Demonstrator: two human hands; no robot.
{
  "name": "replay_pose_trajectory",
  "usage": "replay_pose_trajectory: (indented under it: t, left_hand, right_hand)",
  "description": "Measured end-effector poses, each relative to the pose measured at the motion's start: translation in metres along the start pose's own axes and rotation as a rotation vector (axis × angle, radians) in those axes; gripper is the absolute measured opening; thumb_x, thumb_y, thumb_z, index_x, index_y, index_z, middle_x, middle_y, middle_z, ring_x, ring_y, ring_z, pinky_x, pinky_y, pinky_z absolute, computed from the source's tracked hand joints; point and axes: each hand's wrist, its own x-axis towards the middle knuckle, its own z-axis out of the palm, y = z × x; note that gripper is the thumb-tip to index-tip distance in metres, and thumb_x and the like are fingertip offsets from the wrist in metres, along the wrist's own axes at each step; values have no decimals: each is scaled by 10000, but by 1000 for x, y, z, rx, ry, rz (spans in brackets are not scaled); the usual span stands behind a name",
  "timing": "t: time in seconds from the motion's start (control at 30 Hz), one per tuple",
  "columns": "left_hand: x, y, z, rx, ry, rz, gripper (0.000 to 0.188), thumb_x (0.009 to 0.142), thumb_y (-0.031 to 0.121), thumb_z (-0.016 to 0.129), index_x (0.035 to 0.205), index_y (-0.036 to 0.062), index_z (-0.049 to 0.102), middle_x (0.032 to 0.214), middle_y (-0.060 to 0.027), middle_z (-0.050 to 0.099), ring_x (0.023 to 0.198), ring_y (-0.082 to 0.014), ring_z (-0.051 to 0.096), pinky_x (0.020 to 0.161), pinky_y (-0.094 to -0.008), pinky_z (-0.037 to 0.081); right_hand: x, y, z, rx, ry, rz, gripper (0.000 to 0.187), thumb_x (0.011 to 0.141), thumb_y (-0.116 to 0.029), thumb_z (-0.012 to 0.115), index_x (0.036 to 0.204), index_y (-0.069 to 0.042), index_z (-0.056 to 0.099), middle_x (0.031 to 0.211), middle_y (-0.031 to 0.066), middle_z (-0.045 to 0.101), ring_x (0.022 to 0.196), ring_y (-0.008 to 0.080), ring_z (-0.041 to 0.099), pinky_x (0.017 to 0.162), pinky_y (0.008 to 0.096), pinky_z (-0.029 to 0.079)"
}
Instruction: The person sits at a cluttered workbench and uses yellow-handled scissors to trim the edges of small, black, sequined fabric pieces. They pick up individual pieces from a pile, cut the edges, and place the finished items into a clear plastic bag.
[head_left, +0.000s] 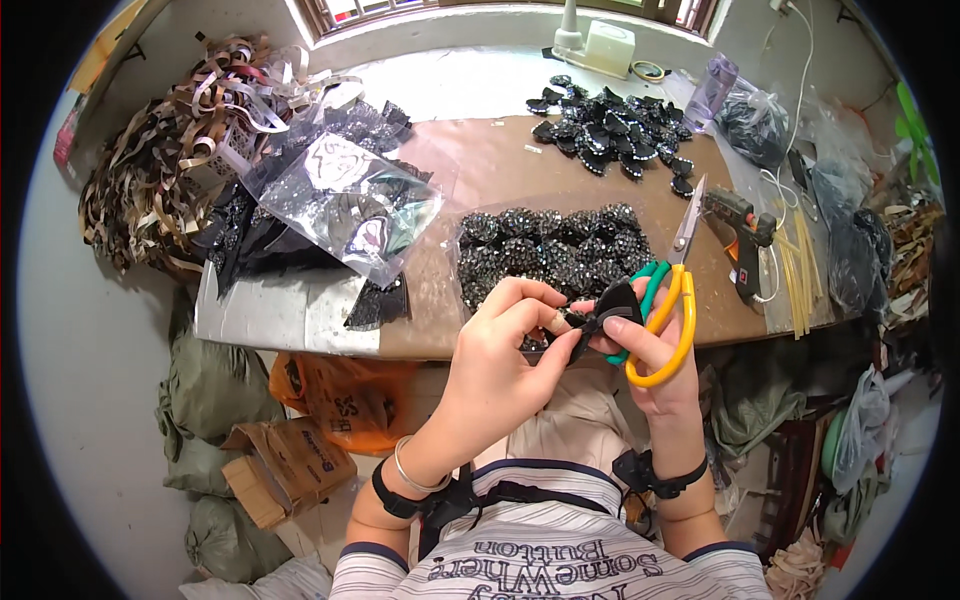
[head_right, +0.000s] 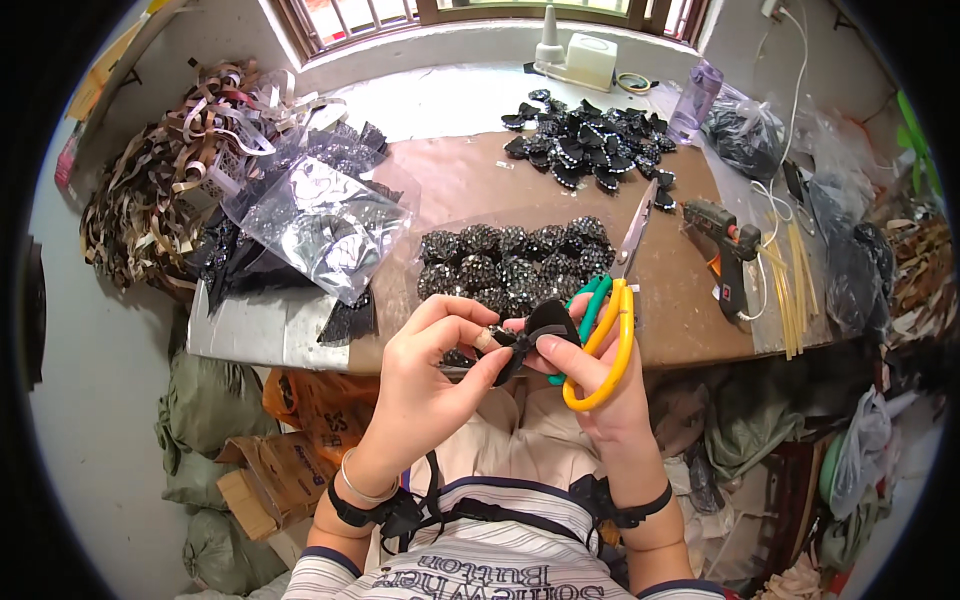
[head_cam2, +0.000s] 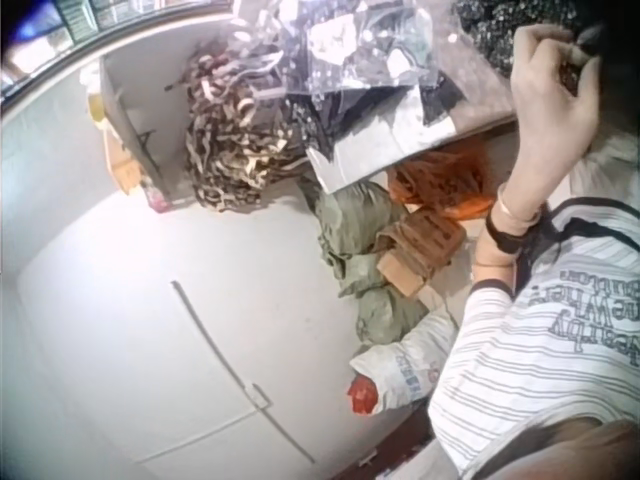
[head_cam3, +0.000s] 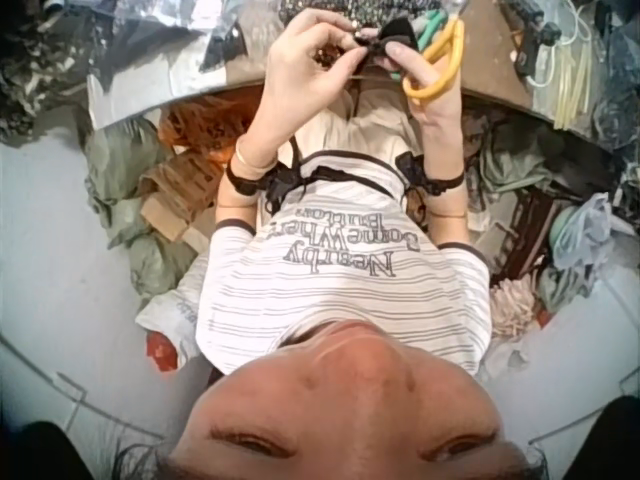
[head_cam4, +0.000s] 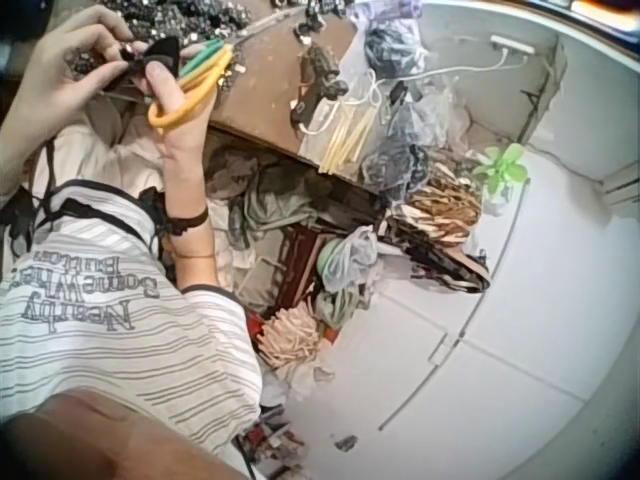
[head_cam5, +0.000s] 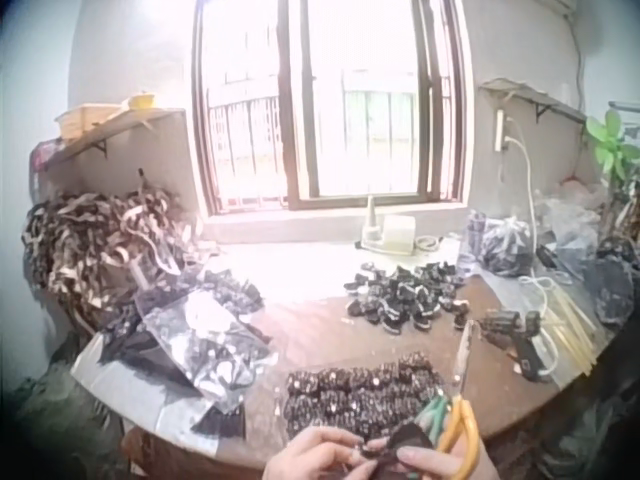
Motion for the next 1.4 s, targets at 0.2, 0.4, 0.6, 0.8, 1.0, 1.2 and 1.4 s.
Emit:
replay_pose_trajectory:
  t: [0.2, 0.4, 0.6, 0.8, 1.0, 1.2, 1.4]
  left_hand:
    - [1, 0, -11, -43, -76, -40, 91, 769, -43, 710, 798, -40, 625, 1001, -125, 637, 835, -160, 654, 711, -265, 538]
    - [5, -11, -39, 139, 117, -32, 69, 793, -72, 642, 751, -35, 602, 943, -114, 662, 840, -137, 662, 707, -252, 554]
    - [64, -78, -148, 619, 566, -153, 97, 824, 83, 712, 881, 5, 723, 682, -34, 684, 631, -64, 620, 586, -213, 459]
    - [80, -140, -148, 1019, 481, 31, 502, 806, 66, 671, 1295, 34, 563, 1386, -283, 427, 1239, -379, 488, 1012, -441, 416]
    - [50, -81, -38, 421, 152, 53, 288, 847, 31, 654, 1133, 6, 650, 1086, -150, 677, 1018, -265, 655, 908, -338, 487]
    - [48, -68, -22, 303, 143, 15, 285, 845, 24, 653, 1128, -2, 653, 1057, -140, 693, 992, -234, 672, 886, -314, 496]
    - [30, -53, -13, 10, 98, 12, 207, 859, 14, 622, 1060, 8, 670, 1025, -155, 683, 958, -289, 667, 842, -341, 509]
  right_hand:
    - [0, -3, -1, 74, 1, 44, 399, 781, 85, 622, 1098, -70, 435, 1031, 148, 603, 970, 324, 677, 705, 352, 623]
    - [20, -1, -26, 65, 130, -126, 415, 771, 116, 621, 1088, -72, 430, 1019, 140, 593, 946, 338, 683, 687, 337, 626]
    - [132, -52, -80, 58, 93, -174, 407, 782, 52, 690, 1107, -35, 460, 1032, 121, 592, 873, 314, 680, 772, 410, 613]
    - [202, -97, -72, -138, 189, -311, 386, 792, -51, 753, 1057, 0, 478, 992, 126, 620, 769, 228, 648, 745, 320, 597]
    - [99, -32, -33, -1033, -88, -43, 521, 740, -197, 826, 1033, -15, 435, 835, 121, 645, 693, 211, 631, 576, 326, 509]
    - [81, 29, -24, -1506, -92, -196, 653, 660, -267, 842, 1094, 2, 436, 888, 181, 648, 779, 365, 665, 675, 435, 514]
    - [74, 12, -42, -761, -22, -253, 402, 789, -57, 716, 1117, -26, 486, 882, 73, 628, 795, 155, 627, 662, 323, 524]
